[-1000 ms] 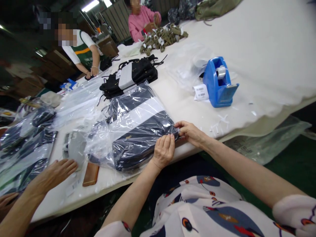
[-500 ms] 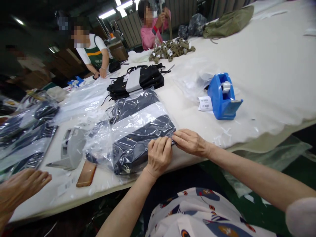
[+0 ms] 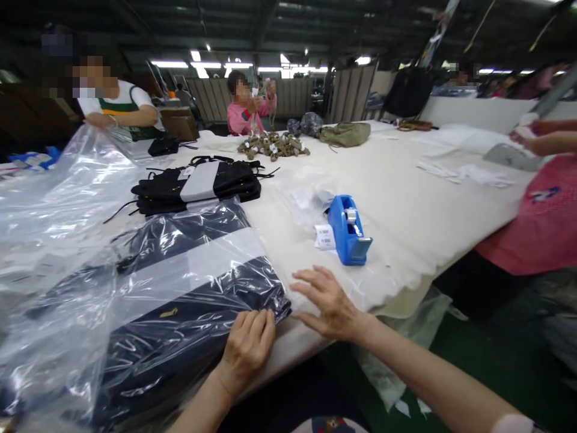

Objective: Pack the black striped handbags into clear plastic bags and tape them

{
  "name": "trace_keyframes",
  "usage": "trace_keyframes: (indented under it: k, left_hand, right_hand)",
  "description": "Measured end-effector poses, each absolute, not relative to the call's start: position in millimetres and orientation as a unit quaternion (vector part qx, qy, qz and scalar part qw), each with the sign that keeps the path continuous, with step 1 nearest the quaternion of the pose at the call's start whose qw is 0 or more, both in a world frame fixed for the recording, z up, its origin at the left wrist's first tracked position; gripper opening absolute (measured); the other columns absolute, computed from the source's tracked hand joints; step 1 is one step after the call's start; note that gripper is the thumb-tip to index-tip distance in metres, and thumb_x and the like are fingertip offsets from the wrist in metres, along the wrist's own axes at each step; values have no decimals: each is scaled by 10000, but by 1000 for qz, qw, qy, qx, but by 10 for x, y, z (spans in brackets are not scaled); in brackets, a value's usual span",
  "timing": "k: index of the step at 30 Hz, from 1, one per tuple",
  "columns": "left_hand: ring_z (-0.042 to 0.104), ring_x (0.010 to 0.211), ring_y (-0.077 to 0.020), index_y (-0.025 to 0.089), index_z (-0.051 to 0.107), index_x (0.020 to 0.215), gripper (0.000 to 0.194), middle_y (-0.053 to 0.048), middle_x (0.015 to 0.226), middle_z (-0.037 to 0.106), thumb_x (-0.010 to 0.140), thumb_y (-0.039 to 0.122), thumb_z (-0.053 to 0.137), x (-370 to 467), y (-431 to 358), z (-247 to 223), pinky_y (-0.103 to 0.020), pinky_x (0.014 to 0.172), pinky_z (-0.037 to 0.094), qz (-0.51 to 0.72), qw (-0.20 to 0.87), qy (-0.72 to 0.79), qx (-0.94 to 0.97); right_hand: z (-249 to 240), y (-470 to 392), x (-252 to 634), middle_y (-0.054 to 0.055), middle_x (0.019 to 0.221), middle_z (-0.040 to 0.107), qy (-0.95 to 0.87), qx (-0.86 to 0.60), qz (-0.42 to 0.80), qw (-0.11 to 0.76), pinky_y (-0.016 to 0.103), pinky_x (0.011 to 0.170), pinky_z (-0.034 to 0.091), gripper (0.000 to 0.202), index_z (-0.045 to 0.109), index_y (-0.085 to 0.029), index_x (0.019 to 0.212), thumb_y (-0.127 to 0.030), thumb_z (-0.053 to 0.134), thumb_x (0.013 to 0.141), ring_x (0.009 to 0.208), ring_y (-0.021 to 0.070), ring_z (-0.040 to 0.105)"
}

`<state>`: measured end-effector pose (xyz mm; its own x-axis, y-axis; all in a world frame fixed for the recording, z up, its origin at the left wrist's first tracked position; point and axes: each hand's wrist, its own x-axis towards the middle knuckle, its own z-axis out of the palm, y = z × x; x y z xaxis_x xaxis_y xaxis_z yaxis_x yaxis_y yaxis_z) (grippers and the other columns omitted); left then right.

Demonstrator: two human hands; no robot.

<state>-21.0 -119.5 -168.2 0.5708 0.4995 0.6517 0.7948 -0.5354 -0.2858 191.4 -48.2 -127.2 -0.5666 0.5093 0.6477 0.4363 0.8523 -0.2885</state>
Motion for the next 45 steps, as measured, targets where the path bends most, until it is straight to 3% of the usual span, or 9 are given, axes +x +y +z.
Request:
trace_keyframes:
  k: [4,8,10,15,22,29,34,38,45]
  left_hand:
    - [596,729,-212,72,616,934,188,-123,799,647,752,45,581,-192,-1189,-1759,-369,677,477,-265,291,-387,-834]
    - [591,718,-199,88,617,929,182,-117,809,646,758,46,571,-177,-1194,-1783,-357,671,472,-271,290,-396,-828]
    - [587,710,-197,86,615,923,166,-116,805,642,767,52,567,-174,-1195,-1784,-355,659,468,-277,291,-392,-827]
    - [571,702,-208,48,605,931,171,-133,809,635,762,45,583,-168,-1196,-1792,-370,646,459,-279,286,-391,-829]
    - [558,711,-209,45,601,937,183,-129,809,629,755,37,592,-165,-1202,-1812,-370,655,449,-273,284,-394,-831]
    - [550,689,-193,61,595,923,153,-100,765,616,770,58,580,-148,-1202,-1775,-350,633,429,-258,294,-403,-827]
    - [559,702,-182,88,585,939,140,-82,759,620,804,94,548,-117,-1249,-1787,-329,629,411,-255,295,-428,-815]
    - [580,733,-186,94,575,956,147,-89,795,642,814,102,538,-99,-1278,-1816,-332,651,404,-278,297,-452,-793]
    - [619,789,-195,112,558,969,143,-87,827,671,830,135,538,-61,-1318,-1860,-353,721,414,-328,267,-481,-768]
  right_hand:
    - [-941,10,2512,113,982,618,-680,-548,48,485,411,891,388,178,629,-176,881,-304,534,802,1004,255,527]
    - [-947,467,2901,59,674,593,-497,-696,275,439,350,759,389,207,581,-167,527,-331,622,647,839,249,544]
    - [-1018,578,2930,38,607,580,-449,-691,362,436,317,665,388,209,577,-163,505,-342,640,595,730,209,544]
    - [-1061,618,2825,14,567,565,-401,-669,386,492,285,560,356,217,551,-162,499,-315,700,458,611,162,516]
    - [-1300,-59,2808,23,790,627,-389,-578,380,609,260,655,424,292,629,-172,653,-417,727,527,771,153,560]
    - [-1686,-63,2817,-21,487,495,-349,-633,433,538,212,369,266,385,522,-168,569,-467,743,467,407,76,393]
    - [-1508,-461,2651,-15,568,547,-443,-620,409,502,201,429,338,317,606,-156,704,-437,713,607,478,76,435]
    - [-1306,-950,2074,-24,604,555,-543,-479,533,438,197,468,362,250,610,-174,776,-415,655,730,516,79,468]
    - [-1517,-1154,1275,-44,535,515,-455,-469,650,389,187,399,275,364,553,-166,658,-509,676,669,438,63,415]
